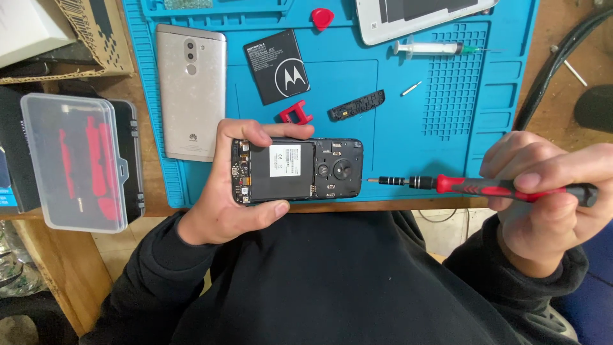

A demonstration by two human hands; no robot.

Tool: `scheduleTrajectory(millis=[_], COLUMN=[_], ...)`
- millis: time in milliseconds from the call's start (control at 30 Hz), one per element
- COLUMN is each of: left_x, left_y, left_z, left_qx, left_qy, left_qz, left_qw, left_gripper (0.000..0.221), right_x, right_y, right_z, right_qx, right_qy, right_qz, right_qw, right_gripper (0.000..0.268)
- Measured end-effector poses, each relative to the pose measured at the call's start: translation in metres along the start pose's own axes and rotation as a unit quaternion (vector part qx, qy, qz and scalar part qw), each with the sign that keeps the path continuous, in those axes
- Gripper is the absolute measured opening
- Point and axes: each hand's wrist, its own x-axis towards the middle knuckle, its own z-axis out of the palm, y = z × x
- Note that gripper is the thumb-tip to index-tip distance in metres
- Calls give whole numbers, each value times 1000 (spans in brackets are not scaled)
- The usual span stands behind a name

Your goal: Disassembling a mobile phone by removing screws and prying internal components on a repair mat

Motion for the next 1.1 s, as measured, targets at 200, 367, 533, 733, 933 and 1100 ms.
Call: scheduleTrajectory(millis=[200,367,533,733,933,1100], left_x=[0,-1,-2,-2,-3,-1], left_y=[-2,-2,-4,-6,-7,-3], left_z=[-1,-3,-4,-4,-3,3], left_qx=[12,41,33,49,93,139], left_qy=[-4,-8,-18,-24,-31,-15], left_qz=[16,20,13,26,33,26], left_qw=[1000,999,999,998,995,990], left_gripper=[52,52,54,58,65,72], right_x=[6,0,0,-3,2,5], right_y=[2,10,12,11,-1,-16], right_z=[10,1,0,2,7,5], right_qx=[0,0,11,-8,-32,-90], right_qy=[-1,-20,-31,-26,-29,-68], right_qz=[-18,-5,-6,-20,-1,40], right_qw=[1000,1000,999,999,999,993], right_gripper=[57,49,40,37,33,21])
